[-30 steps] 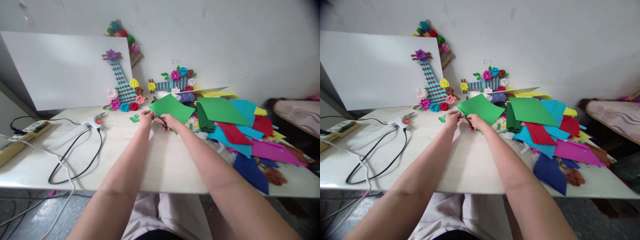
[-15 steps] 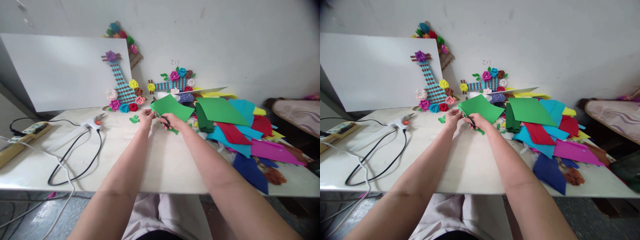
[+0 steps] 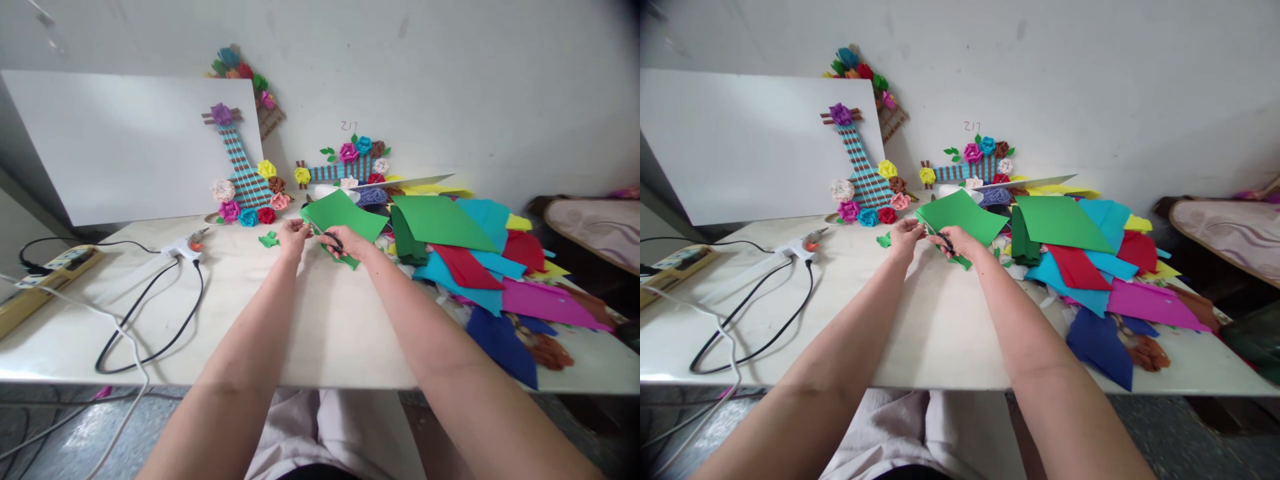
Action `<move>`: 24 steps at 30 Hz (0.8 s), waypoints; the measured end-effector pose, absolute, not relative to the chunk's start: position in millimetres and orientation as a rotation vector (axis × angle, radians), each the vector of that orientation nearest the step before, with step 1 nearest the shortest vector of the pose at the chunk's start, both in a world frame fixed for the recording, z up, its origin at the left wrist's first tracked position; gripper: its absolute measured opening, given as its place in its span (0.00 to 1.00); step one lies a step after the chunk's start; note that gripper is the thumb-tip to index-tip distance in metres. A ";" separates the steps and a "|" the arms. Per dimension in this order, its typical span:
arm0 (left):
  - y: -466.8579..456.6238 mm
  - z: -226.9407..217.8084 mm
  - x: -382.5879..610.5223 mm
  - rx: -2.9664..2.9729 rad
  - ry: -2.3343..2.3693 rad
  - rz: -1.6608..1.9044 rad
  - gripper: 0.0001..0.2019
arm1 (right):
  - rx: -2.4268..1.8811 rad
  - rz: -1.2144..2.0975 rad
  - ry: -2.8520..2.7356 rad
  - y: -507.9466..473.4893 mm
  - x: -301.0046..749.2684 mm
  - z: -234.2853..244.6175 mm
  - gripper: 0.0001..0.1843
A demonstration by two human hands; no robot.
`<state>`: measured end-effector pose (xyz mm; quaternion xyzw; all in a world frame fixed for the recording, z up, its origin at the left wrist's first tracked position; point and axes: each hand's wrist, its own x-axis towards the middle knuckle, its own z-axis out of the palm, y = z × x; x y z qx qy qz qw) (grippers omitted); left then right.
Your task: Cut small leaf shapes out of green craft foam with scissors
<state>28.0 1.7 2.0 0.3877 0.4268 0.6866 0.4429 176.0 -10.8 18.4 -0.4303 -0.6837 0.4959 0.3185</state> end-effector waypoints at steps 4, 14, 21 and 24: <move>0.1 3.6 28.1 0.958 1.047 1.735 0.16 | -1.126 1.299 -1.801 -10.9 175.7 18.1 0.12; 2.4 2.9 24.2 1.020 1.016 1.694 0.24 | -1.088 1.316 -1.803 -3.0 178.2 10.5 0.11; 2.4 3.9 20.8 1.031 0.998 1.668 0.24 | -1.090 1.323 -1.808 -3.2 179.9 11.5 0.12; 2.5 3.5 19.4 1.050 0.992 1.657 0.26 | -1.103 1.325 -1.806 -4.2 179.8 12.7 0.11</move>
